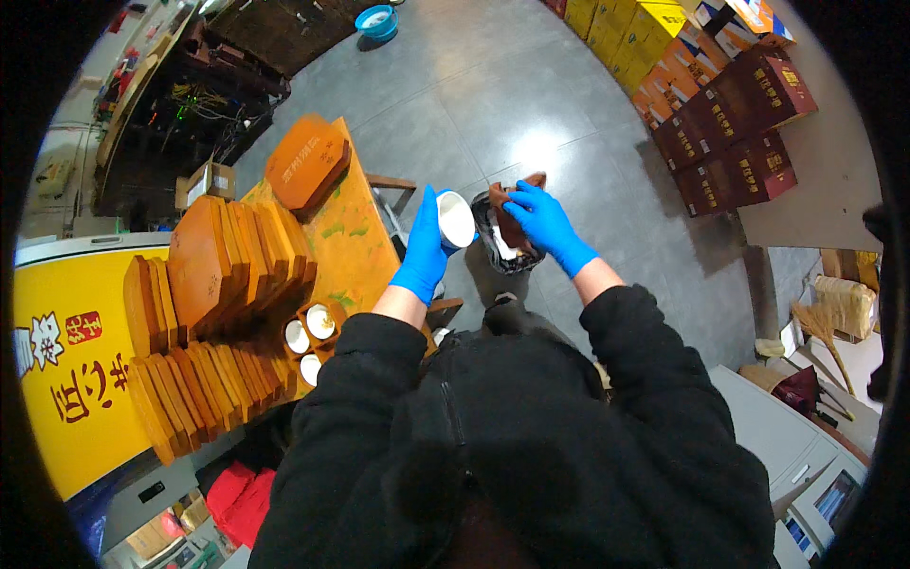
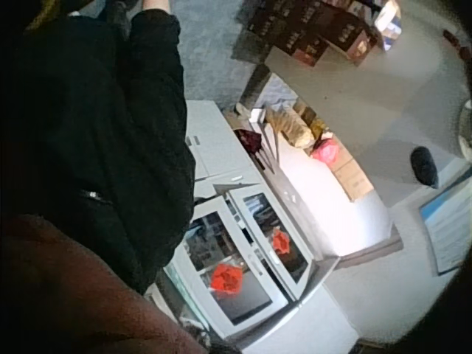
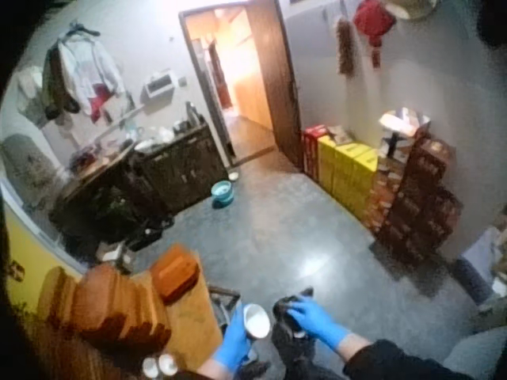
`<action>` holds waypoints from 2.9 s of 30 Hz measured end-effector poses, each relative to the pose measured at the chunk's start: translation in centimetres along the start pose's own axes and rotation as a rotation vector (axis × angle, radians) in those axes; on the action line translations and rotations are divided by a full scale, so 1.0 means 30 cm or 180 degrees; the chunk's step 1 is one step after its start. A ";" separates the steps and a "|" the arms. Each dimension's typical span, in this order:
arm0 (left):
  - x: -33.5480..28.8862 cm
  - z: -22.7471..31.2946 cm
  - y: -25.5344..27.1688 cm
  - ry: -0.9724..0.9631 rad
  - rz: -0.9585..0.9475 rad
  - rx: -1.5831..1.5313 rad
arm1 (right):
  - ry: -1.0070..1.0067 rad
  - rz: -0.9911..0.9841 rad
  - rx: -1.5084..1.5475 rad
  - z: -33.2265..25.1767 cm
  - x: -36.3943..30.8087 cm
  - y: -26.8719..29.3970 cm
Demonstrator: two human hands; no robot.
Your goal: The person wipes the inside of small white bowls with a brown cloth, then places them into a wooden tray. They repeat this for several bowls and stack orange cardboard boxes on the table.
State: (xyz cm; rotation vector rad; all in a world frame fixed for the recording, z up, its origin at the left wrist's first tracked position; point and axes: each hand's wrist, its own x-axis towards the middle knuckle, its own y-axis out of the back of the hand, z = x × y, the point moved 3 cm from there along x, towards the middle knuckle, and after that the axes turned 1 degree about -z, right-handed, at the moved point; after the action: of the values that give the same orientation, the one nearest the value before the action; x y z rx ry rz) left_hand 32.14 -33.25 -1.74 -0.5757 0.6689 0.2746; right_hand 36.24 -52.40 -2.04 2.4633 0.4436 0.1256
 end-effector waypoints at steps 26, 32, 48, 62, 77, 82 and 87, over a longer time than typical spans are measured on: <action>-0.274 0.092 0.010 -0.1942 0.0101 0.1141 | 0.0510 -0.1890 -0.0202 -0.435 -0.064 -0.120; -0.206 0.083 0.115 -0.0357 0.0252 -0.0128 | 0.0219 -0.0994 -0.1432 -0.231 0.029 -0.057; -0.232 0.002 0.236 0.0218 0.0339 -0.0499 | 0.0450 -0.0449 -0.1560 0.039 -0.020 -0.148; -0.261 0.048 0.125 -0.1439 -0.0999 0.2360 | 0.1704 -0.0375 -0.0701 -0.375 -0.239 -0.066; -0.334 0.112 0.092 -0.0312 -0.0344 -0.1066 | -0.0343 0.0085 0.1920 -0.366 -0.095 -0.027; -0.401 0.077 0.093 -0.1974 0.1037 0.0306 | -0.0272 -0.0184 0.1138 -0.569 -0.121 -0.240; -0.471 0.078 0.268 -0.1534 0.1033 -0.0066 | -0.0371 -0.1593 0.2011 -0.679 -0.182 -0.326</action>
State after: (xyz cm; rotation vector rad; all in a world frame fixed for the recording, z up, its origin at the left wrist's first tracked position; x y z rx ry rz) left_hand 19.28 -26.19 5.63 -0.3961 0.2879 0.7000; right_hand 24.40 -35.41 8.49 2.8371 1.1734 -0.4244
